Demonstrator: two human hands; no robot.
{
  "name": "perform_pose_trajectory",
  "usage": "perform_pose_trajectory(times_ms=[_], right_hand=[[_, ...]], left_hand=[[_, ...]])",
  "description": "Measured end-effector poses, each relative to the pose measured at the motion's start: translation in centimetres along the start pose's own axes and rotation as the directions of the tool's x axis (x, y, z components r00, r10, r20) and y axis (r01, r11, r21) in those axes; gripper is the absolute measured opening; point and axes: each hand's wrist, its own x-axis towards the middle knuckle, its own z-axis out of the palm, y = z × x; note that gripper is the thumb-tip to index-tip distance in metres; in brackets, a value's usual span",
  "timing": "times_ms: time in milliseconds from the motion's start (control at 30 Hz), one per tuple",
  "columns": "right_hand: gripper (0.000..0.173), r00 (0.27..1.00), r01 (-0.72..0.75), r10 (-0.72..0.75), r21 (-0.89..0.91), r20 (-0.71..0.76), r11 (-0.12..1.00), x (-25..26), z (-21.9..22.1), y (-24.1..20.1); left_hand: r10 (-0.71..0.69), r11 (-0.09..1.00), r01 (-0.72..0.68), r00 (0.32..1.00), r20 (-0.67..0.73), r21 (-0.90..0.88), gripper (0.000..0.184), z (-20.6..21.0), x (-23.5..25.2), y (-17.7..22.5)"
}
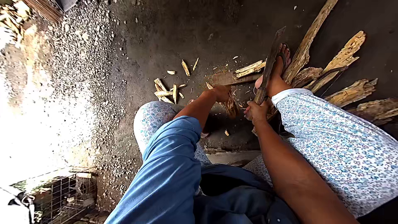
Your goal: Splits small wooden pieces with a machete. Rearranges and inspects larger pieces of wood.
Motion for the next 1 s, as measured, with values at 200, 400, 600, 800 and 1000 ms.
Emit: perform_pose_trajectory(times_ms=[200,400,600,800,1000], right_hand=[[0.033,0.999,0.043,-0.042,0.053,-0.023,0.998,1.0,-0.2,0.0],[0.025,0.993,0.117,-0.114,0.174,-0.028,0.978,1.9,0.2,-0.6],[0.027,0.985,0.172,-0.171,0.193,-0.022,0.966,2.5,1.2,-1.6],[0.03,0.953,0.284,-0.296,0.154,0.058,0.946,3.1,0.9,-1.9],[0.023,0.967,0.227,-0.245,0.193,0.075,0.955,1.9,1.5,-1.6]], left_hand=[[-0.117,0.99,0.104,0.983,-0.143,-0.094,0.07,2.9,5.0,-1.0],[-0.045,0.999,0.032,0.834,-0.55,-0.034,0.08,-1.4,10.2,1.8],[-0.113,0.991,0.132,0.87,-0.481,0.006,0.082,-0.3,14.2,3.9],[-0.302,0.916,0.123,0.838,-0.455,-0.381,0.055,2.6,11.8,1.1],[-0.812,0.339,0.055,0.522,-0.262,-0.939,0.062,2.1,4.7,-6.6]])
